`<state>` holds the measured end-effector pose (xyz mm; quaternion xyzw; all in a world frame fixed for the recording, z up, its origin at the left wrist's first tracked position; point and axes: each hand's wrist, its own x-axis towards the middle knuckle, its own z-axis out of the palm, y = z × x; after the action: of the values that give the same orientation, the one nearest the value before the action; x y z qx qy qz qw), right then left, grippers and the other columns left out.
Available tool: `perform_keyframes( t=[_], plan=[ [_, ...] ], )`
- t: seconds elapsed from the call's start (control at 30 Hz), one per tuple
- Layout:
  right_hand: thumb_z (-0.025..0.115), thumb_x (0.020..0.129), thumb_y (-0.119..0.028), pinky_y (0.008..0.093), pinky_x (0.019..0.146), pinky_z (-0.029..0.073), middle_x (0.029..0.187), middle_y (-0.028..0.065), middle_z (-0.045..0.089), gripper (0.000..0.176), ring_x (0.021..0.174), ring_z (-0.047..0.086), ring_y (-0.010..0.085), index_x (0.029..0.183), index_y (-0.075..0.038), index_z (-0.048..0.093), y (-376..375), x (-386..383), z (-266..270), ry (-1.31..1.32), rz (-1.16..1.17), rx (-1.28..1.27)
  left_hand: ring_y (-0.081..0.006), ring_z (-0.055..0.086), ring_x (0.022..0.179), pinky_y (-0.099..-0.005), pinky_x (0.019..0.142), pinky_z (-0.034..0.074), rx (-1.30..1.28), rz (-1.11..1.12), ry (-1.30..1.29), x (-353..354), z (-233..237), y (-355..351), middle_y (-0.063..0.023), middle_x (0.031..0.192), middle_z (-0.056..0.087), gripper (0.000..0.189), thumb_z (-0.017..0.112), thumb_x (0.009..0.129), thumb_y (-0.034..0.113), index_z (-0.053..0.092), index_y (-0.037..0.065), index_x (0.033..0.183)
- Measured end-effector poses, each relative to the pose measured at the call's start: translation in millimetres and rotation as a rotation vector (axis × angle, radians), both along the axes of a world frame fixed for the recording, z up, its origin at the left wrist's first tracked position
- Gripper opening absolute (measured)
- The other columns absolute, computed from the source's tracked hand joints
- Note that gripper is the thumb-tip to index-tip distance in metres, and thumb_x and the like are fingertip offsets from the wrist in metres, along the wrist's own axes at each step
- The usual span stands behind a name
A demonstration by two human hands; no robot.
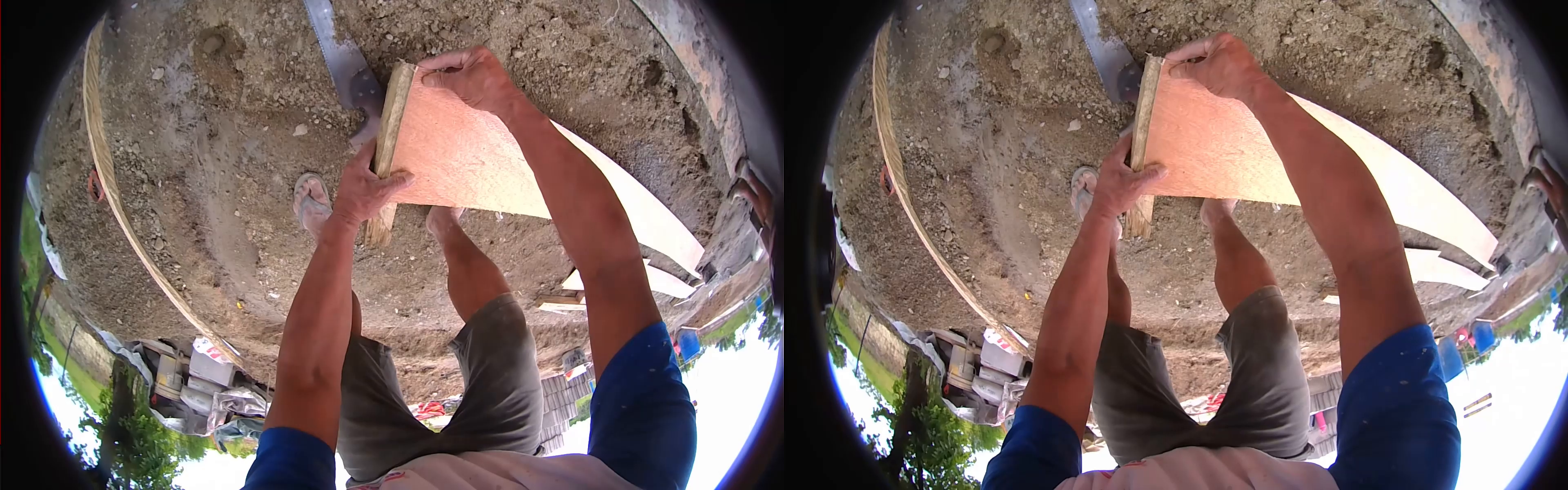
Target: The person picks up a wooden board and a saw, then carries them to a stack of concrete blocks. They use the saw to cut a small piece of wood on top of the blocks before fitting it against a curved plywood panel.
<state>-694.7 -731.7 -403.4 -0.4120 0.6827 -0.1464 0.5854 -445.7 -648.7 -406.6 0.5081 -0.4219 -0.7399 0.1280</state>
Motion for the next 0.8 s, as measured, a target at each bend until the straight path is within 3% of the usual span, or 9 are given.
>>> perform_keyframes(
  t=[0.17, 0.37, 0.47, 0.57, 0.67, 0.73, 0.77, 0.8],
  plan=[
    [0.080, 0.080, -0.019, 0.0249, 0.073, 0.055, 0.096, 0.0084, 0.075, 0.025, 0.079, 0.067, 0.0134, 0.104, -0.012, 0.076, -1.6, -1.5, -0.8, -0.029, -0.024, 0.038, -0.0184, 0.065, 0.099, -0.0316, 0.088, 0.054, 0.005, -0.025, -0.038, 0.8, 1.8, -0.6, -0.0110, 0.114, 0.067, 0.072, 0.083, 0.074, 0.018, 0.049, 0.005, 0.136],
    [0.078, 0.082, -0.018, 0.0248, 0.073, 0.055, 0.093, 0.0070, 0.075, 0.021, 0.079, 0.068, 0.0130, 0.101, -0.011, 0.077, -0.5, 1.8, 3.1, -0.028, -0.014, 0.011, -0.0185, 0.065, 0.099, -0.0318, 0.089, 0.054, 0.028, -0.037, -0.040, 3.0, 0.8, 1.9, -0.0112, 0.115, 0.067, 0.071, 0.082, 0.075, 0.015, 0.048, 0.006, 0.138],
    [0.080, 0.080, -0.017, 0.0300, 0.078, 0.057, 0.105, 0.0099, 0.073, 0.035, 0.088, 0.069, 0.0163, 0.114, -0.011, 0.072, -10.0, 3.6, 13.2, 0.039, 0.089, 0.066, -0.0189, 0.065, 0.099, -0.0320, 0.089, 0.054, 0.057, 0.000, -0.017, 0.6, 3.7, 0.1, -0.0114, 0.114, 0.067, 0.071, 0.082, 0.076, 0.015, 0.048, 0.006, 0.137],
    [0.081, 0.077, -0.019, 0.0348, 0.100, 0.049, 0.132, 0.0119, 0.060, 0.059, 0.118, 0.059, 0.0227, 0.132, -0.017, 0.060, -14.4, 21.3, 38.0, 0.592, 0.526, -0.268, -0.0187, 0.064, 0.098, -0.0313, 0.089, 0.054, 0.055, -0.019, -0.051, 1.6, 5.3, 0.5, -0.0113, 0.114, 0.067, 0.069, 0.082, 0.076, 0.014, 0.049, 0.005, 0.137],
    [0.083, 0.073, -0.017, 0.0396, 0.118, 0.029, 0.143, 0.0093, 0.049, 0.079, 0.135, 0.042, 0.0263, 0.143, -0.018, 0.047, -21.0, 54.0, 75.7, 0.521, 0.987, -0.499, -0.0174, 0.064, 0.094, -0.0301, 0.084, 0.054, -0.013, 0.026, 0.018, 1.9, -3.1, 3.3, -0.0109, 0.109, 0.068, 0.065, 0.082, 0.077, 0.015, 0.051, 0.004, 0.133],
    [0.088, 0.064, -0.022, 0.0407, 0.119, 0.026, 0.142, 0.0079, 0.049, 0.090, 0.136, 0.040, 0.0250, 0.143, -0.015, 0.046, -14.5, 84.5, 72.3, 0.402, 1.284, -0.472, -0.0161, 0.065, 0.085, -0.0302, 0.076, 0.054, -0.079, 0.117, 0.126, -0.1, -7.5, 4.8, -0.0110, 0.101, 0.070, 0.062, 0.083, 0.077, 0.020, 0.054, 0.002, 0.128],
    [0.092, 0.055, -0.031, 0.0407, 0.117, 0.028, 0.139, 0.0081, 0.053, 0.102, 0.130, 0.048, 0.0253, 0.144, -0.014, 0.045, 2.2, 93.0, 51.2, 0.432, 1.382, -0.592, -0.0163, 0.064, 0.089, -0.0301, 0.079, 0.053, 0.029, 0.094, 0.115, 6.4, -34.3, 17.4, -0.0109, 0.103, 0.069, 0.059, 0.081, 0.077, 0.020, 0.055, 0.001, 0.126],
    [0.093, 0.051, -0.032, 0.0405, 0.115, 0.030, 0.136, 0.0071, 0.055, 0.106, 0.127, 0.051, 0.0255, 0.144, -0.014, 0.045, 4.1, 102.8, 43.7, 0.443, 1.497, -0.476, -0.0164, 0.063, 0.093, -0.0300, 0.082, 0.052, 0.139, 0.073, 0.105, 16.5, -78.7, 41.0, -0.0108, 0.105, 0.068, 0.055, 0.080, 0.078, 0.020, 0.056, 0.000, 0.124]
  ],
)
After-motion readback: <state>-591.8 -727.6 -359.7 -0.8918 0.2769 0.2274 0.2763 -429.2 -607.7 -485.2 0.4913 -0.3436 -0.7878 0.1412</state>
